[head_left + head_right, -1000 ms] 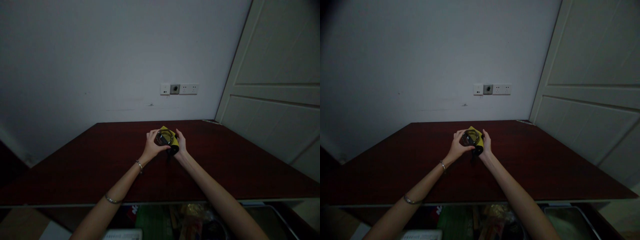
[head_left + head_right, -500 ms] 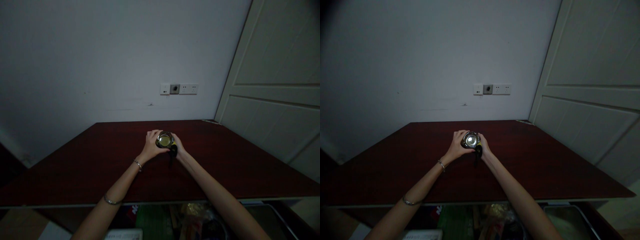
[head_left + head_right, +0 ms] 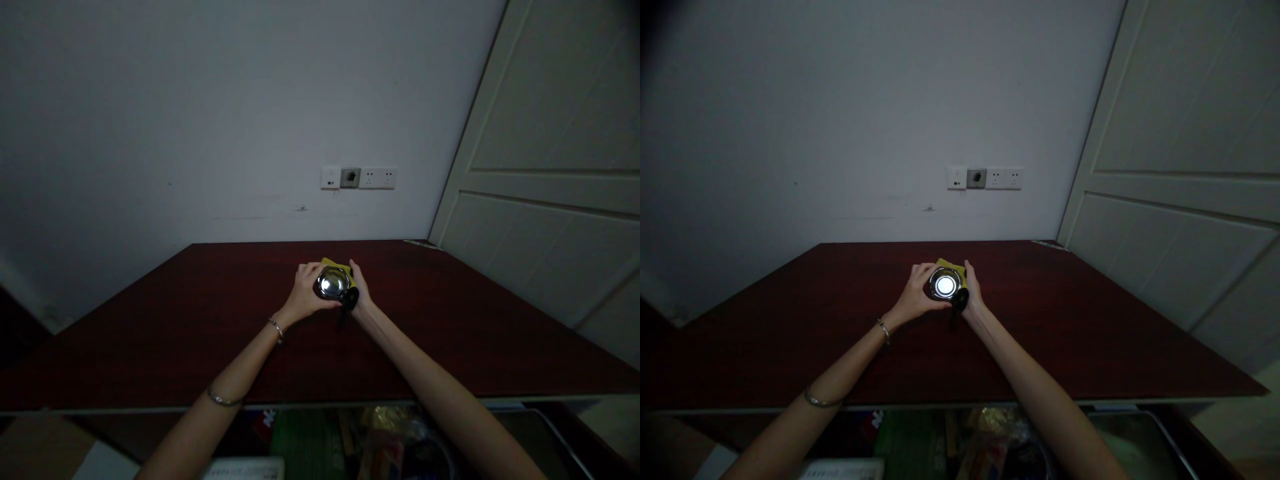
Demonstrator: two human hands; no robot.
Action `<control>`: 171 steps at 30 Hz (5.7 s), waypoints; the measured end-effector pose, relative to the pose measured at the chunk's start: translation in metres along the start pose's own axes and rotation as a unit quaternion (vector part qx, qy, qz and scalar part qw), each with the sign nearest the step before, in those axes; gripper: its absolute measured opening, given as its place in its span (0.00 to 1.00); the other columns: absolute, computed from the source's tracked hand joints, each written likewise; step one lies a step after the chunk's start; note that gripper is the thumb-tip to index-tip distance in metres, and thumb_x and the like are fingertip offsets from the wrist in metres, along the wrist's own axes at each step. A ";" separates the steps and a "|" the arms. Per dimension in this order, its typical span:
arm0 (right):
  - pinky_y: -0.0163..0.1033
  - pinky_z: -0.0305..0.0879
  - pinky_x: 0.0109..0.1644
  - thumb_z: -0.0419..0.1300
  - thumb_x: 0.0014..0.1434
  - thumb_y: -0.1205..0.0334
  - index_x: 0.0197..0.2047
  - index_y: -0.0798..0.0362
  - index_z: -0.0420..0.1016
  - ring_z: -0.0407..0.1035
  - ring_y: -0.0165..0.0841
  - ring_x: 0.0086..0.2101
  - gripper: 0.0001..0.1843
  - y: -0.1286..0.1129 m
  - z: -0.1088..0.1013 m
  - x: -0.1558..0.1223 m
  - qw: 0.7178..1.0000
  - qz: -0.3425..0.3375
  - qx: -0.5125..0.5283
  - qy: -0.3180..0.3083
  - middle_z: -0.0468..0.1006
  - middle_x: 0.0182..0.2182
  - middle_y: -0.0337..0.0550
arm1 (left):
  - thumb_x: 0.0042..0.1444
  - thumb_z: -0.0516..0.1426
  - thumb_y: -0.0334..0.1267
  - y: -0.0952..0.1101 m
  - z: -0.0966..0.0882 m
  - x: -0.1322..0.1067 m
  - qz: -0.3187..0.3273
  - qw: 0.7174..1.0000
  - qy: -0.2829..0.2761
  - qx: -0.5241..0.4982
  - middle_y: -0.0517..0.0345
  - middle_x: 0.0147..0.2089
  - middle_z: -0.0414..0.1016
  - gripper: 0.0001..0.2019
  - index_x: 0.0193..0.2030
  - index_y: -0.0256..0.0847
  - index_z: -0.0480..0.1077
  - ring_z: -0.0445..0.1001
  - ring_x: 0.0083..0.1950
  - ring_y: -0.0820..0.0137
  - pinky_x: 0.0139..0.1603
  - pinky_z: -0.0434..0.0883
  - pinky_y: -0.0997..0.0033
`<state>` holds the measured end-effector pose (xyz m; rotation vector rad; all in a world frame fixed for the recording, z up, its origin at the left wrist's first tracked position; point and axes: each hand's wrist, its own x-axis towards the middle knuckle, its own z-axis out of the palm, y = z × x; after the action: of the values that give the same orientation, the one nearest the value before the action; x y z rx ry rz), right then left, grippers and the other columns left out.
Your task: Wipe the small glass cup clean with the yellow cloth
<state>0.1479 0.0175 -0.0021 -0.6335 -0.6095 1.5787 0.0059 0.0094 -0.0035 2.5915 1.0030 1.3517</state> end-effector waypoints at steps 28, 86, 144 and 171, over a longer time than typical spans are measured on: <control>0.34 0.66 0.33 0.54 0.54 0.52 0.27 0.54 0.71 0.70 0.30 0.24 0.15 0.013 -0.016 0.014 0.998 0.029 -0.052 0.010 0.76 0.21 0.39 | 0.34 0.66 0.49 -0.003 -0.001 0.000 0.002 0.999 -0.033 -0.014 0.49 0.52 0.64 0.39 0.55 0.43 0.60 0.59 0.54 0.56 0.55 0.58 0.51; 0.45 0.57 0.58 0.67 0.41 0.62 0.57 0.50 0.61 0.62 0.38 0.53 0.39 -0.048 -0.026 -0.005 0.823 -0.119 -0.484 -0.273 0.65 0.56 0.45 | 0.37 0.65 0.48 -0.016 -0.011 0.008 -0.117 0.991 0.004 -0.065 0.54 0.42 0.71 0.26 0.44 0.40 0.69 0.66 0.45 0.63 0.48 0.64 0.62; 0.45 0.50 0.63 0.67 0.40 0.57 0.55 0.52 0.61 0.58 0.38 0.57 0.38 -0.154 -0.216 0.006 0.800 -0.021 -0.587 -0.122 0.65 0.57 0.46 | 0.31 0.62 0.61 0.021 0.201 0.097 -0.065 0.973 -0.208 -0.077 0.48 0.43 0.72 0.35 0.43 0.37 0.71 0.67 0.47 0.58 0.48 0.64 0.65; 0.48 0.59 0.58 0.70 0.36 0.61 0.58 0.53 0.61 0.61 0.44 0.54 0.44 -0.192 -0.173 0.009 0.772 -0.001 -0.633 -0.052 0.65 0.56 0.52 | 0.24 0.62 0.64 0.005 0.170 0.102 -0.162 0.936 -0.268 -0.159 0.31 0.67 0.32 0.68 0.66 0.33 0.29 0.29 0.67 0.43 0.63 0.42 0.47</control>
<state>0.4049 0.0489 0.0102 -1.5161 -1.7914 1.0025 0.1776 0.1040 -0.0332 2.2268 0.9576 0.6116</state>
